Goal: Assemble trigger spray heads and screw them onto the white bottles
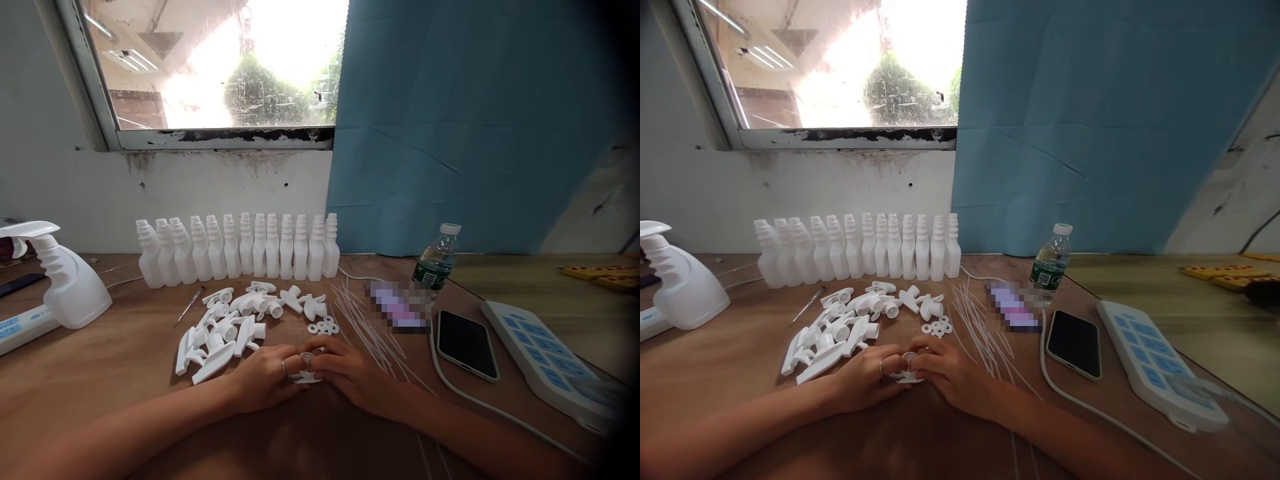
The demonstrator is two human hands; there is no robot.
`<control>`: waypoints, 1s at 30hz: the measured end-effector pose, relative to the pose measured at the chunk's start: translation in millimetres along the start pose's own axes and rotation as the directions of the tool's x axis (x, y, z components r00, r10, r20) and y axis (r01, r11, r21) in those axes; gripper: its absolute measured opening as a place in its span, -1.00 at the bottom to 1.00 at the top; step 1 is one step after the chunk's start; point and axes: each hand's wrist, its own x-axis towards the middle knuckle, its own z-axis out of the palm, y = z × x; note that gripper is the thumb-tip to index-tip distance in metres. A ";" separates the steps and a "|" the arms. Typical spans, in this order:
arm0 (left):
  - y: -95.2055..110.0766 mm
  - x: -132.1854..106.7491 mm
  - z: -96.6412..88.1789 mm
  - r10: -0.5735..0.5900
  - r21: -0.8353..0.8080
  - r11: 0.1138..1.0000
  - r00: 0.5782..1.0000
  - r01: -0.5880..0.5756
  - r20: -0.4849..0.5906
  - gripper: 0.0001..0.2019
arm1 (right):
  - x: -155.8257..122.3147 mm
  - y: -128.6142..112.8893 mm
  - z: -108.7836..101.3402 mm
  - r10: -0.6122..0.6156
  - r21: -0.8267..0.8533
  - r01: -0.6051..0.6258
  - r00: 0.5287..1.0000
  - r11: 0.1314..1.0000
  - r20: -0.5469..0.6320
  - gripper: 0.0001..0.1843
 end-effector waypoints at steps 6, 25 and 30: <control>0.0 -2.6 3.9 -0.164 -0.042 0.985 0.986 0.165 0.020 -0.74 | 6.3 6.8 -30.1 0.042 -0.003 -0.042 0.994 0.999 -0.103 -0.79; 6.2 2.7 -2.8 -0.259 -0.162 0.950 0.964 0.265 0.060 -0.69 | -20.6 64.3 -107.6 0.843 -0.617 -0.670 0.538 0.414 -0.019 -0.77; 4.6 4.3 -3.2 -0.247 -0.198 0.947 0.968 0.253 0.053 -0.70 | -24.2 64.8 -112.8 0.892 -0.615 -0.723 0.447 0.313 -0.071 -0.72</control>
